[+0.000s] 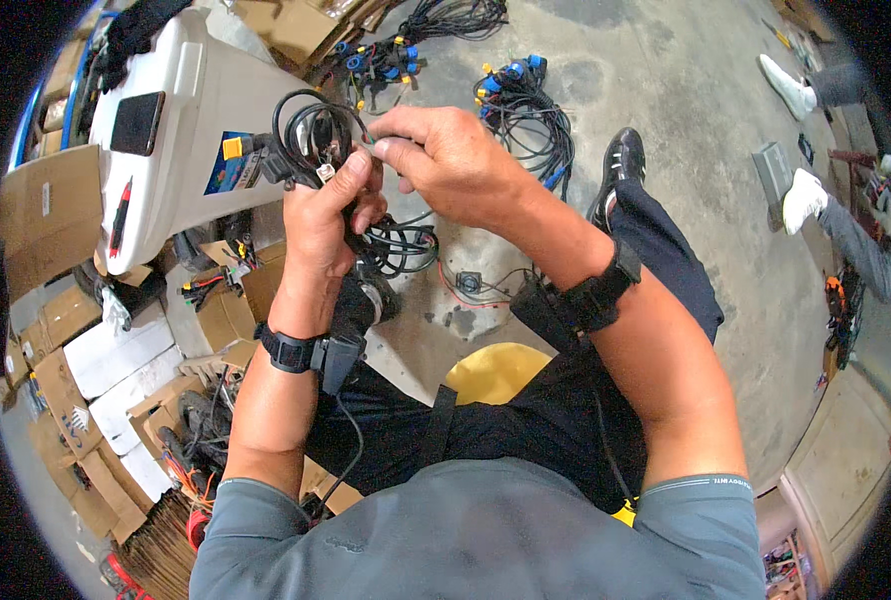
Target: Inspecting and organizing a complex wiring harness with various connectors.
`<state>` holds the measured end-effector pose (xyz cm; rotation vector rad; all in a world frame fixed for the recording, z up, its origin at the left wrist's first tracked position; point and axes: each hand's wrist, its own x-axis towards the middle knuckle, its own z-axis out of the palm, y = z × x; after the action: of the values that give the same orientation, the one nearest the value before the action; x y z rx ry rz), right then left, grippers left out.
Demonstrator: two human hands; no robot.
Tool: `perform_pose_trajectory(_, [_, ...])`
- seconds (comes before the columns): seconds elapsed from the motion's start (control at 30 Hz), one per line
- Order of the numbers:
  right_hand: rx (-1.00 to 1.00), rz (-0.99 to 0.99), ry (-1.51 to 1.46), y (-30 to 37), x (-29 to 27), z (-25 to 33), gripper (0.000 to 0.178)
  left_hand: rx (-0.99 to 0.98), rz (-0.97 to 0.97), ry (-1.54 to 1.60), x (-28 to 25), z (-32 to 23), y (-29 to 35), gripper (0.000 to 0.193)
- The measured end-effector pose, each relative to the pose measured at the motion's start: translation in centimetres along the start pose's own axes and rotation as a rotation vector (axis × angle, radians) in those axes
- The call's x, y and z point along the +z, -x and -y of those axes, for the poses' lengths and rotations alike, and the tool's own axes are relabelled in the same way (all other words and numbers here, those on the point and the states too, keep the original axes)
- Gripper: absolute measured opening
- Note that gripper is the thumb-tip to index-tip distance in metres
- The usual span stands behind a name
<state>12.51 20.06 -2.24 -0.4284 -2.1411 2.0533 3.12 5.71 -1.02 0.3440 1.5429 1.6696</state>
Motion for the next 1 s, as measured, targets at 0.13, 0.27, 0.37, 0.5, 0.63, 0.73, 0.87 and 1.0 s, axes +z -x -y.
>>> perform_pose_trajectory(0.13, [-0.108, -0.048, -0.006, -0.1, 0.1, 0.0, 0.023, 0.024, -0.035, -0.023, -0.2, 0.1, -0.4, 0.021])
perform_pose_trajectory(0.27, [-0.381, -0.126, 0.298, -0.3, 0.4, -1.5, 0.026, -0.026, 0.010, 0.020, -0.2, 1.0, -0.4, 0.021])
perform_pose_trajectory(0.37, [-0.432, -0.093, 0.381, -0.3, 0.4, -1.8, 0.031, -0.026, -0.016, 0.048, -0.3, 1.1, -0.4, 0.019])
perform_pose_trajectory(0.5, [-0.395, -0.079, 0.342, -0.4, -0.1, -1.2, 0.034, 0.008, -0.099, 0.050, -0.9, 0.5, -0.8, 0.014])
perform_pose_trajectory(0.63, [-0.262, -0.137, 0.382, -0.9, -1.7, -0.9, 0.032, 0.091, -0.074, 0.121, -2.6, -0.8, -1.6, 0.016])
perform_pose_trajectory(0.73, [-0.207, -0.122, 0.321, -0.7, -1.9, 0.6, 0.032, 0.124, -0.130, 0.125, -2.9, -1.4, -1.4, 0.014])
perform_pose_trajectory(0.87, [-0.135, -0.058, 0.318, -0.1, -2.1, 2.1, 0.033, 0.151, -0.116, 0.072, -3.6, -1.8, -1.5, 0.016])
perform_pose_trajectory(1.0, [-0.095, -0.058, 0.281, -0.1, -2.0, 2.2, 0.030, 0.178, -0.118, 0.045, -4.0, -2.7, -1.6, 0.015])
